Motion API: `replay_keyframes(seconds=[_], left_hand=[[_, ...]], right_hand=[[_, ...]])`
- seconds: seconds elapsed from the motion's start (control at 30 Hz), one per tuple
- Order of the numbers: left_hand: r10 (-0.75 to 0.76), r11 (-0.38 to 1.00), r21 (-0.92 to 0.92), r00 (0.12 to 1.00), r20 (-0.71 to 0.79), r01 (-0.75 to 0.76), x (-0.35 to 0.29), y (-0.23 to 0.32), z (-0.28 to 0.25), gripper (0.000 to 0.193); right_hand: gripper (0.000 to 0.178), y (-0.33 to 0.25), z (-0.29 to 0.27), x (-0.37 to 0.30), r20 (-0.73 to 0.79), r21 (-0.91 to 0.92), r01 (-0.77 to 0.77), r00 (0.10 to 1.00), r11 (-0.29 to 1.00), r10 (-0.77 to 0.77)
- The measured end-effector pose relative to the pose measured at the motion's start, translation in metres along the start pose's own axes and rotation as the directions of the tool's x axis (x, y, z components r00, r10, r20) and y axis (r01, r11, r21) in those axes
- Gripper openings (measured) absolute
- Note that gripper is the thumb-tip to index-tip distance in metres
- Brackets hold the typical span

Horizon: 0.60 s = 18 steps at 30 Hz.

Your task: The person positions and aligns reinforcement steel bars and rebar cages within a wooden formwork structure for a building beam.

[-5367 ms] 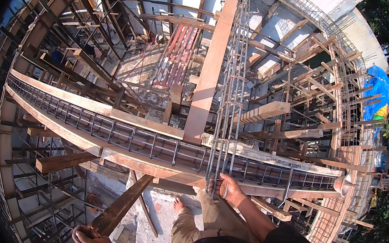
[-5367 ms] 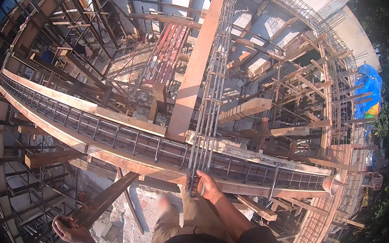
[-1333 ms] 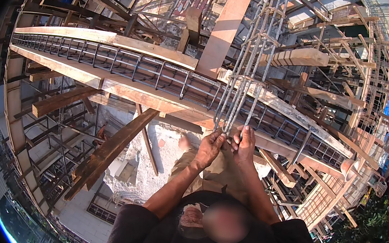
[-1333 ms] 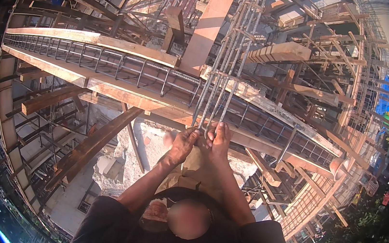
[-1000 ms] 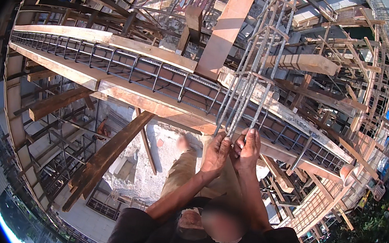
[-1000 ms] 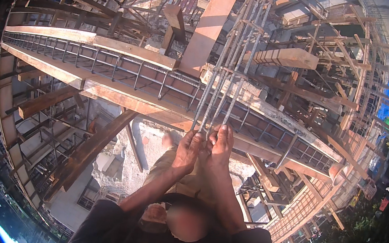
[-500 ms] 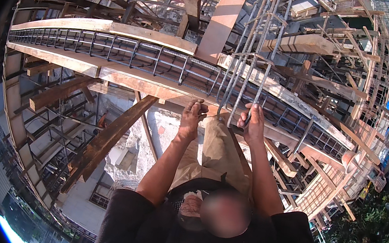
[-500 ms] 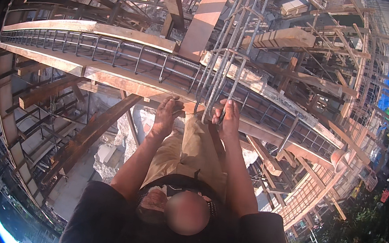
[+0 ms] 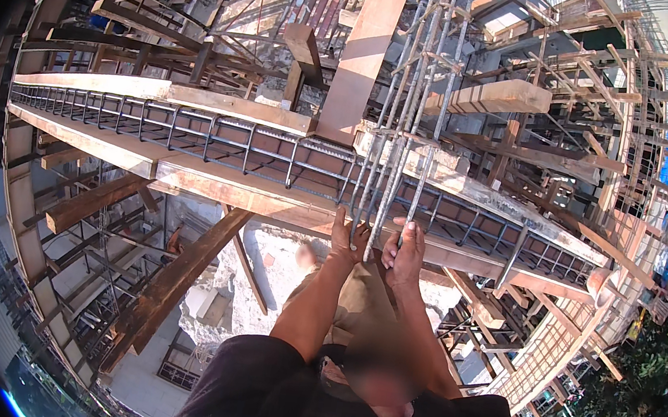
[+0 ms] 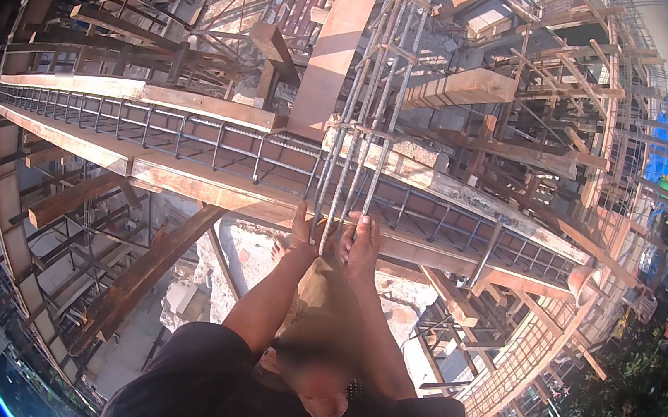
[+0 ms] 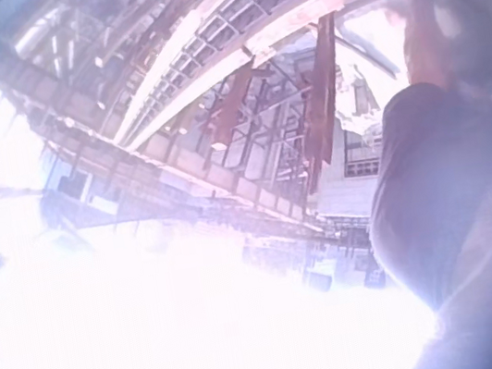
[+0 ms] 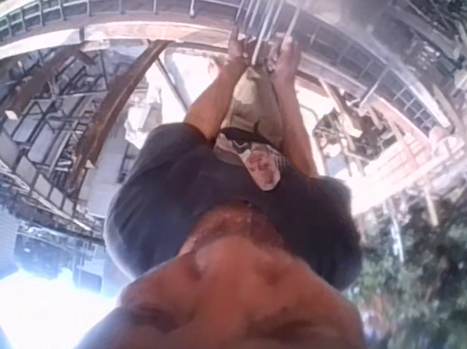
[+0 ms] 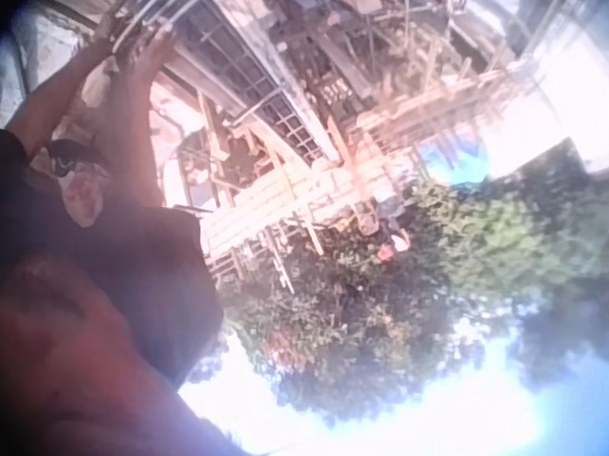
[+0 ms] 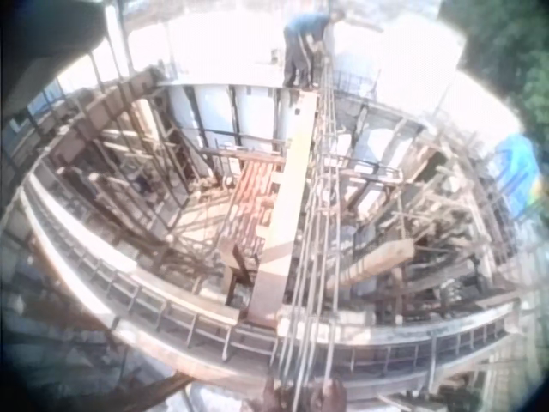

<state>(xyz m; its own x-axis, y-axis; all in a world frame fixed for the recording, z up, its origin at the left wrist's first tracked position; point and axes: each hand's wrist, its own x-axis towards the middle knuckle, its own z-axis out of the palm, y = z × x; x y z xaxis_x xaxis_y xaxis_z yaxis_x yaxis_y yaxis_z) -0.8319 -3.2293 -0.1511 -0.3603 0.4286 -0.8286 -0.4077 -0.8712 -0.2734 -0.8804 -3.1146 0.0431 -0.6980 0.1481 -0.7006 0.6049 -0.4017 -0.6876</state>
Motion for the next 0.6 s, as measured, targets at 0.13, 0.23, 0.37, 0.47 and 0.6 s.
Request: replay_keyframes(seconds=[0.13,0.23,0.37,0.47,0.6], left_hand=[[0.327,0.945,0.017,0.945,-0.009,-0.327,0.000,-0.020,0.041,0.049],[0.365,0.843,0.340,0.908,0.205,-0.416,0.012,-0.010,0.014,0.032],[0.144,0.990,0.007,0.988,-0.053,-0.144,-0.017,-0.013,0.073,0.023],[0.270,0.935,0.222,0.961,0.065,-0.278,-0.006,-0.013,0.039,0.029],[0.207,0.978,-0.020,0.977,-0.059,-0.208,-0.013,-0.009,0.081,0.025]], right_hand=[[0.033,-0.005,-0.004,0.006,-0.101,0.051,-0.038,0.994,0.998,0.043],[0.030,-0.008,0.009,0.005,-0.064,0.028,-0.078,0.995,0.997,0.079],[0.029,-0.022,0.018,0.013,-0.065,0.019,-0.052,0.996,0.998,0.053],[0.029,-0.021,0.023,0.006,-0.069,0.012,-0.062,0.996,0.998,0.063],[0.030,-0.023,0.023,0.022,-0.073,-0.009,-0.042,0.996,0.999,0.041]])
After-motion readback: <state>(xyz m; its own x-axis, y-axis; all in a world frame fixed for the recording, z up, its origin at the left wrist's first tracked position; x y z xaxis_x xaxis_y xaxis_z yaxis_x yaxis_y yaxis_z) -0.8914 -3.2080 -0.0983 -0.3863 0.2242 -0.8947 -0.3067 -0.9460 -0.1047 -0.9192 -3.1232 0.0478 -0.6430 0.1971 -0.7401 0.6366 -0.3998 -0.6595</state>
